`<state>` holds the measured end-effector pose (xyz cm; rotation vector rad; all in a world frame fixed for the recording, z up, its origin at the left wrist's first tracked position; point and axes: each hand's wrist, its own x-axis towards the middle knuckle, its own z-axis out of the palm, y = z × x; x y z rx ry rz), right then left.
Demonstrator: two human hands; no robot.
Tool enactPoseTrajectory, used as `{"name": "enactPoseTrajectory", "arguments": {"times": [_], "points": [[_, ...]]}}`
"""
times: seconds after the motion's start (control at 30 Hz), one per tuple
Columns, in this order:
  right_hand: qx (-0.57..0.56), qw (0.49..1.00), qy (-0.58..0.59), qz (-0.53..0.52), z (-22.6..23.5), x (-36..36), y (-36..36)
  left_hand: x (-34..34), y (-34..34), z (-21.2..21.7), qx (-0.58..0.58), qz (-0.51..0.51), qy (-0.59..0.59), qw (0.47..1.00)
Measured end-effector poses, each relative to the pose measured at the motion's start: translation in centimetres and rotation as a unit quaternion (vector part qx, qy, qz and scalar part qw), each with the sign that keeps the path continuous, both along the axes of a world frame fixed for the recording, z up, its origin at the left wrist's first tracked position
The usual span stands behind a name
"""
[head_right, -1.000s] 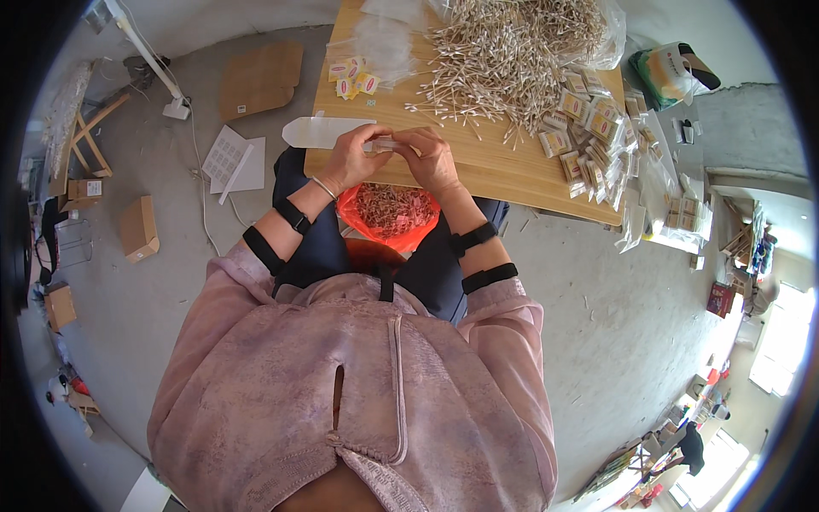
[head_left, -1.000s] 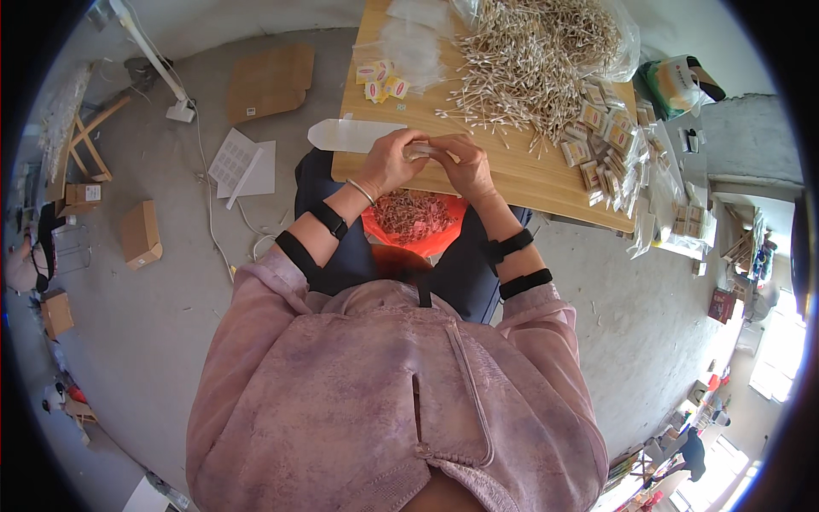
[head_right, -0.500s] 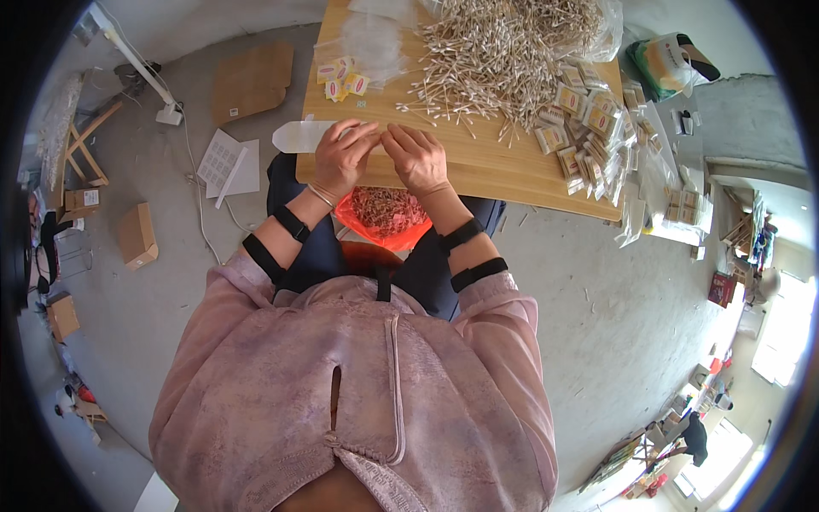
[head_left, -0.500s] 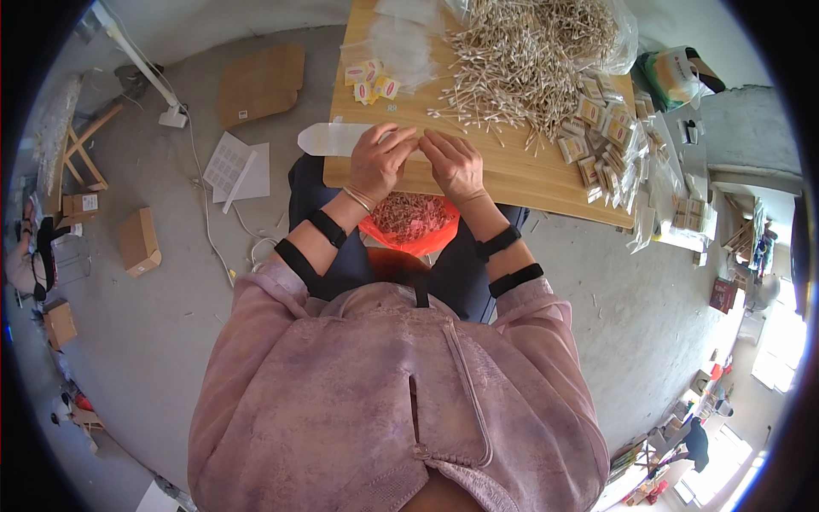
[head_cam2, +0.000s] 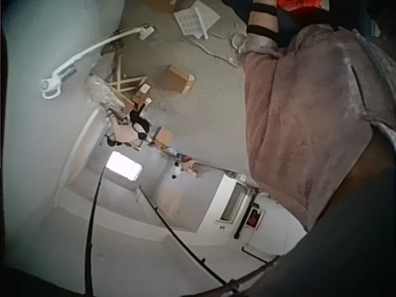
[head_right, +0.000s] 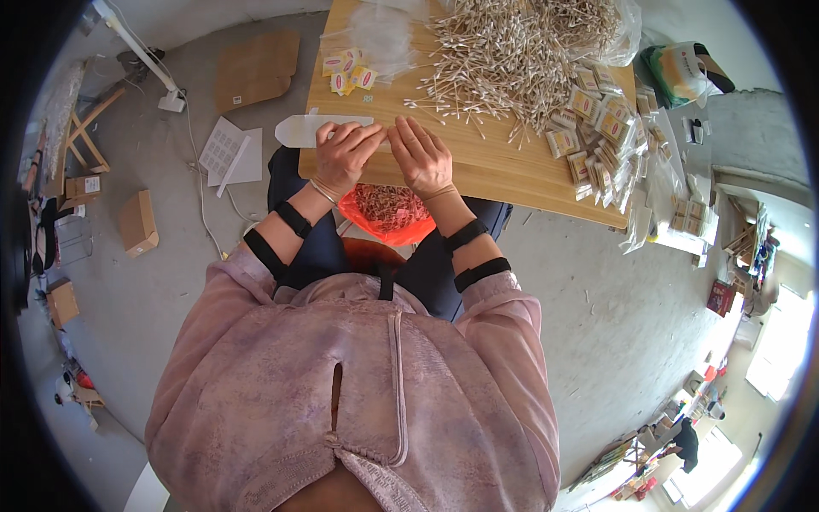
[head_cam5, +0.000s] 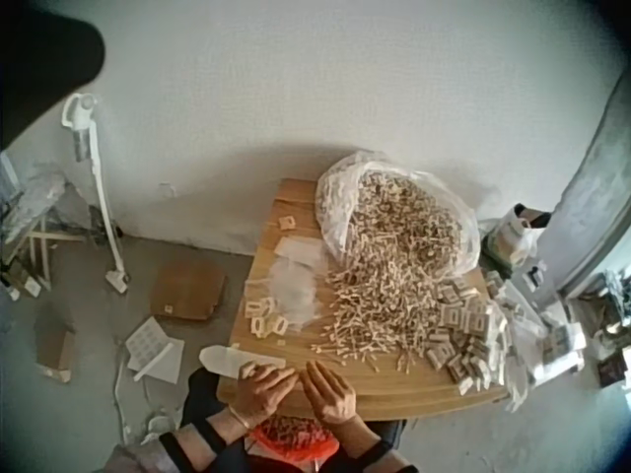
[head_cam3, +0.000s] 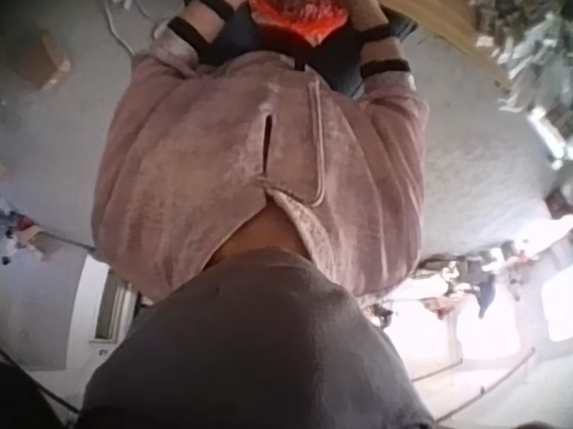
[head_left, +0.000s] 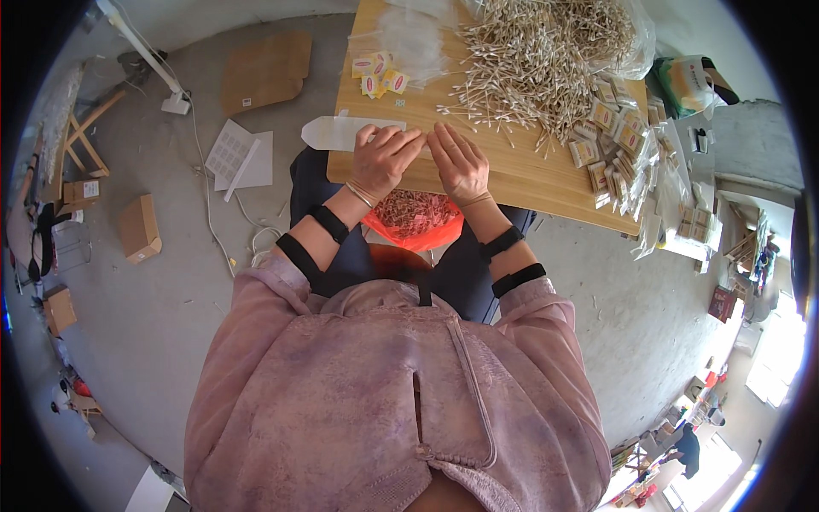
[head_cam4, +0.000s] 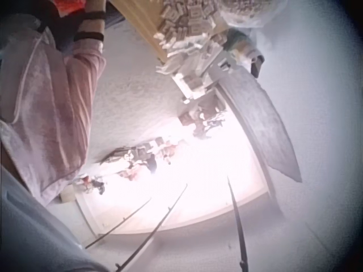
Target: Packaging long cotton swabs into small plastic bags.
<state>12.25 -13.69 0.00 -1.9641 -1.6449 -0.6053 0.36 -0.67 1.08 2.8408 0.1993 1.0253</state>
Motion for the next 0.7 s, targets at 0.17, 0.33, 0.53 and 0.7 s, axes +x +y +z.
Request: {"name": "enactPoseTrajectory", "arguments": {"times": [0.17, 0.33, 0.53, 0.7], "points": [[0.003, 1.0, 0.011, -0.007, -0.2, -0.1, 0.1, 0.0, -0.1, -0.2, 0.008, 0.007, 0.002, 1.0], [-0.002, 1.0, 0.018, -0.012, -0.2, -0.3, -0.2, -0.2, -0.1, -0.1, 0.02, 0.002, 0.0, 1.0], [-0.018, 0.999, 0.033, -0.002, 0.4, 0.0, -0.2, -0.2, 0.2, 0.5, -0.037, -0.025, 0.017, 0.999], [-0.014, 1.0, 0.028, 0.001, 0.9, -0.9, -0.6, -0.6, 0.3, 1.0, -0.01, -0.034, 0.034, 0.999]]}}
